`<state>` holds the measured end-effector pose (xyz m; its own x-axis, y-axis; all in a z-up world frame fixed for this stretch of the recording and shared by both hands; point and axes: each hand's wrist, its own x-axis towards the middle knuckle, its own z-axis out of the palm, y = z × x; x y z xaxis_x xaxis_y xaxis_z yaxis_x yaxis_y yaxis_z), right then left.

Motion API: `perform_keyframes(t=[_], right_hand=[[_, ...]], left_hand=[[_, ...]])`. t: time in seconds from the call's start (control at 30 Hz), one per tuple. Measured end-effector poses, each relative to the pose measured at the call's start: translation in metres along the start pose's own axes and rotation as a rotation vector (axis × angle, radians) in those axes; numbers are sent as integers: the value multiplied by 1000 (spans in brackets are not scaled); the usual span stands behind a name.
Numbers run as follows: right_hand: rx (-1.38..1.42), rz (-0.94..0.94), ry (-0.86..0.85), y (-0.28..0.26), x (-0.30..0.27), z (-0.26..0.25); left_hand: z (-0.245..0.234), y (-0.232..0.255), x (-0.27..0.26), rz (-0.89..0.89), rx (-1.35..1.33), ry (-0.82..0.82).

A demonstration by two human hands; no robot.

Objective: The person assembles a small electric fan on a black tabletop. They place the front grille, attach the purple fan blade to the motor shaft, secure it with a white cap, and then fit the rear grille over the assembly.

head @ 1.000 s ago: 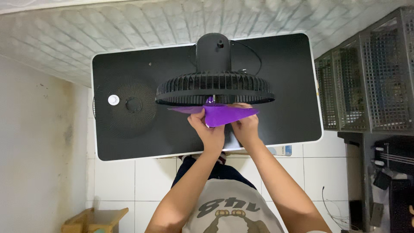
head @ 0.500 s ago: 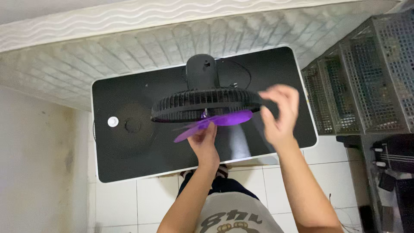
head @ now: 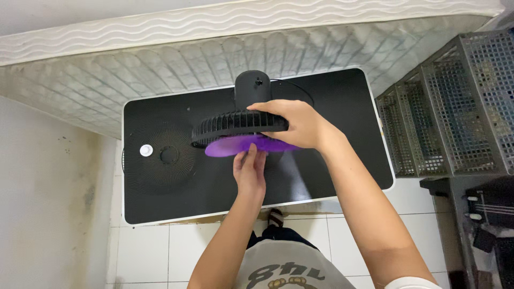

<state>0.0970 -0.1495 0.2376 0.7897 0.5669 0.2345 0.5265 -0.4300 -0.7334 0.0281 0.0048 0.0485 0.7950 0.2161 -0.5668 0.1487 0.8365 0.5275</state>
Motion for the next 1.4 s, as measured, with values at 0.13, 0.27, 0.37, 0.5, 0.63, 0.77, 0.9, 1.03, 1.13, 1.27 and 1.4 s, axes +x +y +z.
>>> perform_keyframes(t=[0.13,0.27,0.37,0.5,0.63,0.77,0.9,1.03,1.13,1.27,1.4], right_hand=[[43,-27,2,6,-1,0],[66,-14,10,6,-3,-1],[82,58,-8,6,-3,-2],[91,-55,39,2,-2,1],[56,12,28,-2,-3,2],[53,8,26,-4,-2,2],[54,32,15,-6,-2,1],[-19,-44,51,-6,0,1],[-125,-77,144,-9,-5,4],[-315,-311,404,-24,-3,22],[-344,-560,478,-50,15,59]], left_hand=[[12,-3,13,9,-20,17],[11,-6,17,10,-15,-22],[9,-8,18,-25,-51,-117],[6,-7,20,-127,-177,-195],[3,-6,19,-165,-94,-189],[1,-5,19,-146,-74,-226],[3,-1,22,-191,-86,-228],[-2,6,19,-261,-14,-196],[-22,10,13,-289,70,-176],[-78,26,18,-288,214,-118],[-159,65,44,-252,339,167]])
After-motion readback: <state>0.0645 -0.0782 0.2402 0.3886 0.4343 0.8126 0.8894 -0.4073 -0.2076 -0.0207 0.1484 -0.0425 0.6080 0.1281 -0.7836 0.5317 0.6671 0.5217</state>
